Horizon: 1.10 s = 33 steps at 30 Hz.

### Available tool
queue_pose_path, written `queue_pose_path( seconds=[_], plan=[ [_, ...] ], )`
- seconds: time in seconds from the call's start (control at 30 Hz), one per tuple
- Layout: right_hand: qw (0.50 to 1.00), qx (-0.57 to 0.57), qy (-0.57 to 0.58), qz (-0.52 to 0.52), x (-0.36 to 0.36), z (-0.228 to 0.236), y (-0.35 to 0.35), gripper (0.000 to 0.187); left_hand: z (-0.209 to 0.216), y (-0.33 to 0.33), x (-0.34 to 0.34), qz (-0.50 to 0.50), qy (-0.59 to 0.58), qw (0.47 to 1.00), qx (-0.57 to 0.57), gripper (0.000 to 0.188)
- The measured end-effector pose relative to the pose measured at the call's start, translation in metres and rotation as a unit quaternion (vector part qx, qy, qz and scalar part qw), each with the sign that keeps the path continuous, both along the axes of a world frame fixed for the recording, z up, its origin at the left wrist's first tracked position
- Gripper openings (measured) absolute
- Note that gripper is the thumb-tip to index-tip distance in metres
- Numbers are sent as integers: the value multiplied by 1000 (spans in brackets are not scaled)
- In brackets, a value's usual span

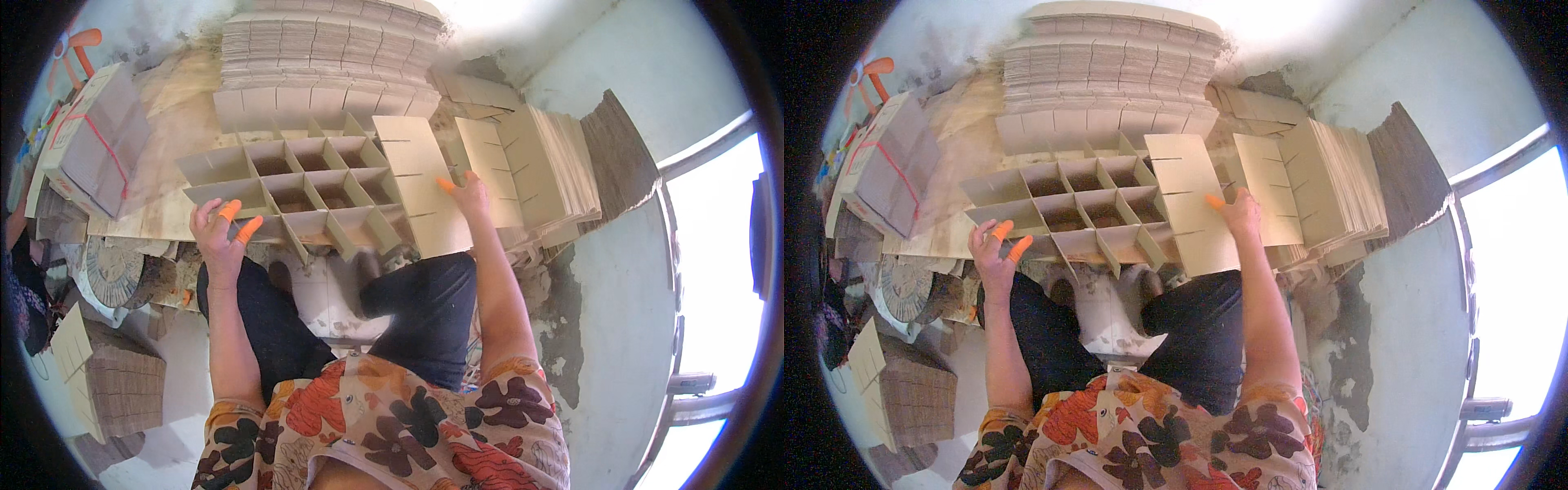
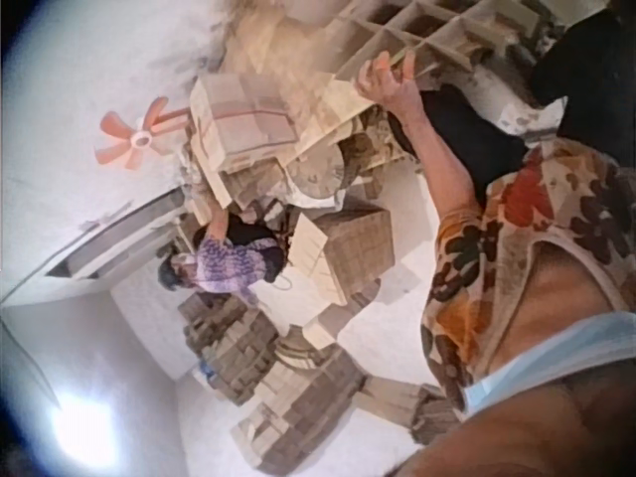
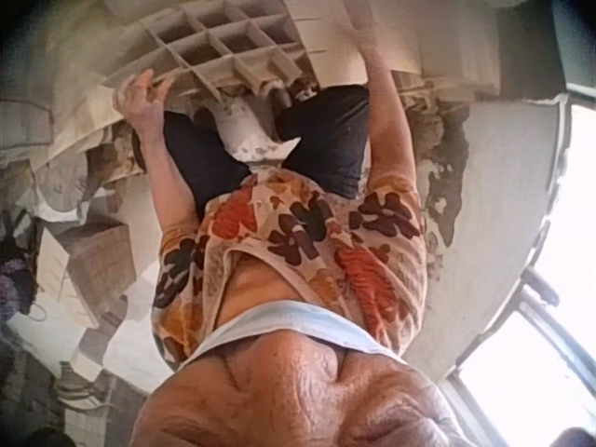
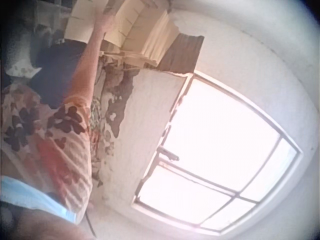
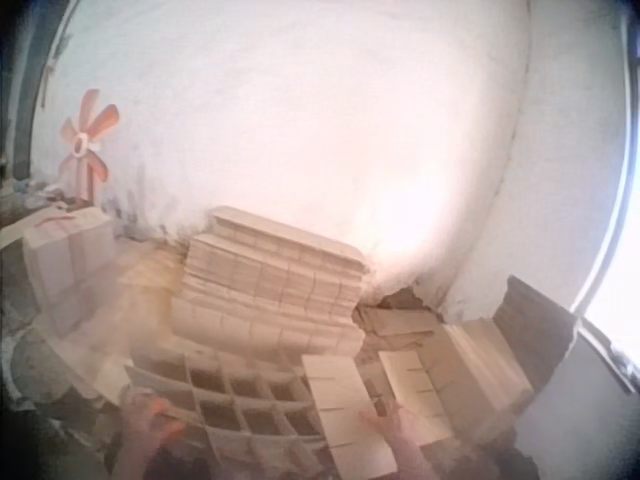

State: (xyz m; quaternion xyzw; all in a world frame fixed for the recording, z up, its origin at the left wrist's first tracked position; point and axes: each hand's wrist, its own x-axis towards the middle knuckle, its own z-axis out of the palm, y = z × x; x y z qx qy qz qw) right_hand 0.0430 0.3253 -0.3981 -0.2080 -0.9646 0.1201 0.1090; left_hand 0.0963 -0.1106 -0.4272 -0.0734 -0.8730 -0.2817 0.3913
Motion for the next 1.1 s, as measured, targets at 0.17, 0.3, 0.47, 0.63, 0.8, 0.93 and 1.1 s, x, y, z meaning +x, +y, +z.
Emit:
queue_pose_path(
  seconds=[0.17,0.3,0.47,0.63,0.8,0.93,1.1],
  plan=[
    [926,-363,-97,26,-17,-16,28,36,-6,-4,1,29,-21,999,12,39],
    [844,-534,38,-26,-16,-33,34,21,-6,-6,1,23,-32,999,11,40],
    [855,-513,12,-76,-11,4,23,26,-1,-10,6,46,-22,999,-7,42],
    [880,-444,169,-3,-2,29,50,36,3,-10,9,66,0,994,82,44],
    [863,-356,330,141,6,103,-29,27,-12,-35,16,85,8,992,93,36],
    [880,-306,263,252,8,130,-122,34,-18,-37,7,51,-5,997,50,29],
    [876,-143,209,410,-10,114,-239,37,-21,-37,7,5,-37,991,128,22]
  ],
)
